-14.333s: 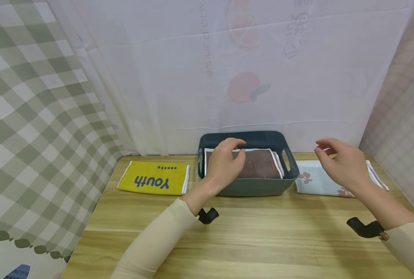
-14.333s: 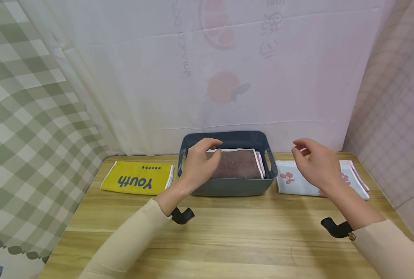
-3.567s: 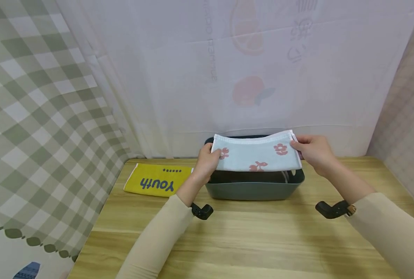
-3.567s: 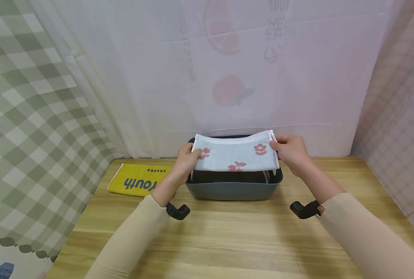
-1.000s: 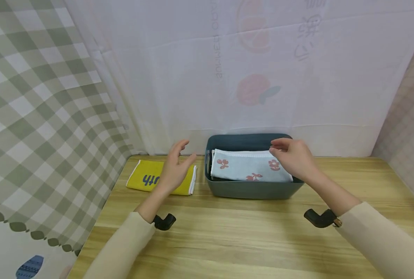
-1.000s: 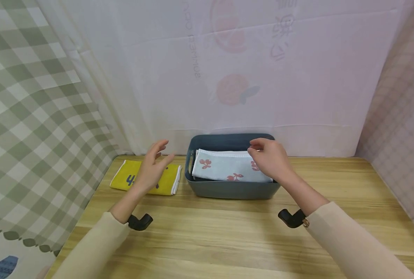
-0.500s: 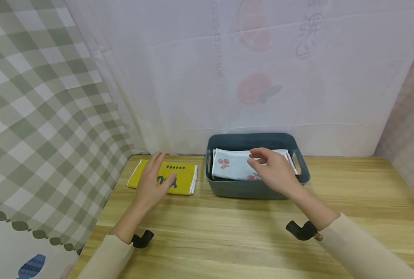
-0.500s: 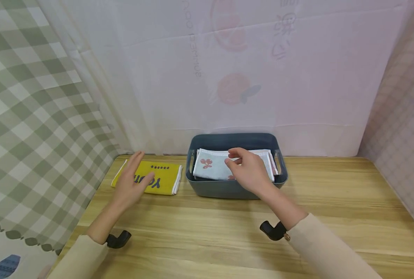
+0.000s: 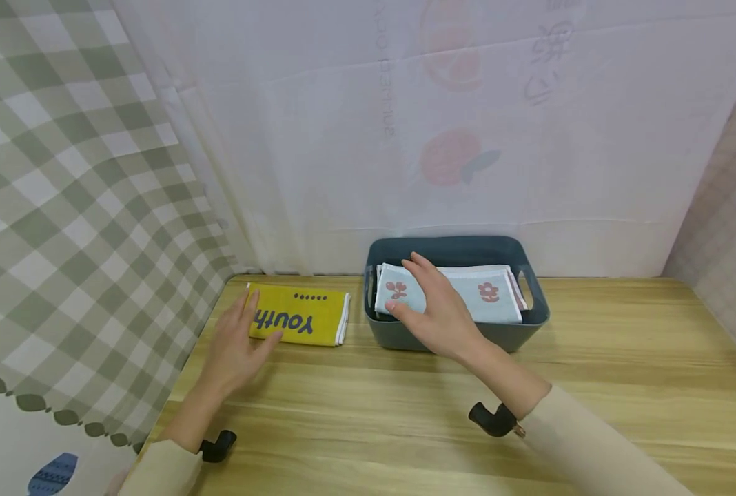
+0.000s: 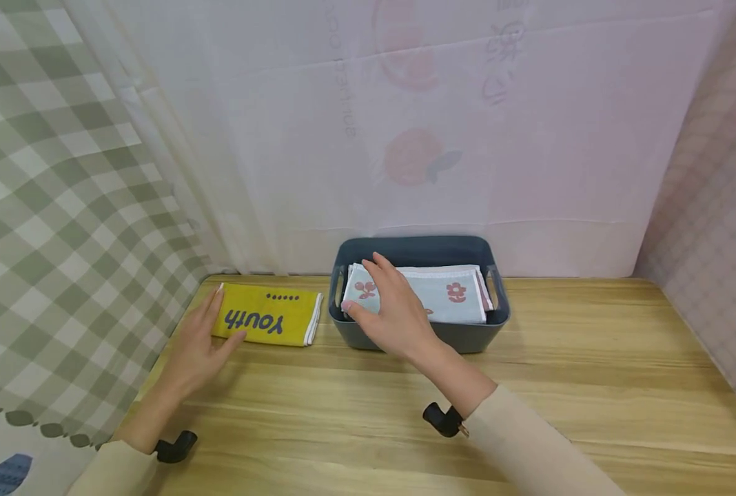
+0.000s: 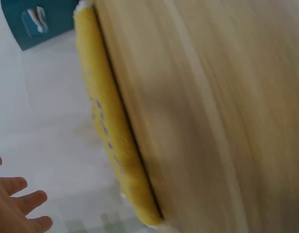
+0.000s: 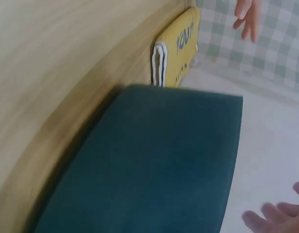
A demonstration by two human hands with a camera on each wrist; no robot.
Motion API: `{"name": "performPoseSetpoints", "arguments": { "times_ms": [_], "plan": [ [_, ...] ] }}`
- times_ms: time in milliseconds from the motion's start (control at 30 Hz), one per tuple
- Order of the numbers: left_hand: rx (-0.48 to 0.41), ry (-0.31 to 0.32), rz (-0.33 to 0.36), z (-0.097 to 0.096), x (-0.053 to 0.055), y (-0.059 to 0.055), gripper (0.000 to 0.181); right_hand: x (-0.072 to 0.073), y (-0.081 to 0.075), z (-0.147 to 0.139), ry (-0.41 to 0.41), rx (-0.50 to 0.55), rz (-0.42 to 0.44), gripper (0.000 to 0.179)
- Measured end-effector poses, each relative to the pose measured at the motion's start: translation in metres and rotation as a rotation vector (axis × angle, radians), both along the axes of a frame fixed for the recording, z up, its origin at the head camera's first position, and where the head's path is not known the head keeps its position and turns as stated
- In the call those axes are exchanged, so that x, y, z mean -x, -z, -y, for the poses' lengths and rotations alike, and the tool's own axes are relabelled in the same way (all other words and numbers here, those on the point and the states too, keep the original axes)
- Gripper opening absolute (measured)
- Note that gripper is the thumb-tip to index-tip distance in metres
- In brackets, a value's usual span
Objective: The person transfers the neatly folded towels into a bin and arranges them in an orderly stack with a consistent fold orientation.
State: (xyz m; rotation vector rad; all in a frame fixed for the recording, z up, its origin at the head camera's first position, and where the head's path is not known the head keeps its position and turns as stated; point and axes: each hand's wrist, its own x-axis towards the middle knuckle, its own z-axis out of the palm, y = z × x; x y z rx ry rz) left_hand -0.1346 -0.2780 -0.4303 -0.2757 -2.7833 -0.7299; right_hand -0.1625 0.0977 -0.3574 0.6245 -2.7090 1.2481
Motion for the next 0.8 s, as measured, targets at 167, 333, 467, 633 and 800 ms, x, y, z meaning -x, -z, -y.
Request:
{"name": "performPoseSetpoints", "arguments": {
  "times_ms": [167,333,467,633,800],
  "plan": [
    [0.027,-0.02,0.015,0.018,0.007,0.005,0.092,-0.002,0.005,0.019,-0.055,0.005,-0.01,0.082],
    [0.025,-0.048,-0.02,0.032,0.016,0.009,0.086,-0.003,0.012,0.043,-0.12,0.029,-0.033,0.083],
    [0.014,-0.083,0.046,0.04,0.02,0.006,0.084,-0.004,0.015,0.063,-0.183,0.07,-0.047,0.081],
    [0.012,-0.129,0.182,0.047,0.027,0.006,0.085,-0.011,0.019,0.086,-0.232,0.101,0.001,0.079],
    [0.021,-0.155,0.248,0.05,0.035,0.008,0.088,-0.022,0.028,0.105,-0.24,0.088,0.114,0.078]
  ]
}}
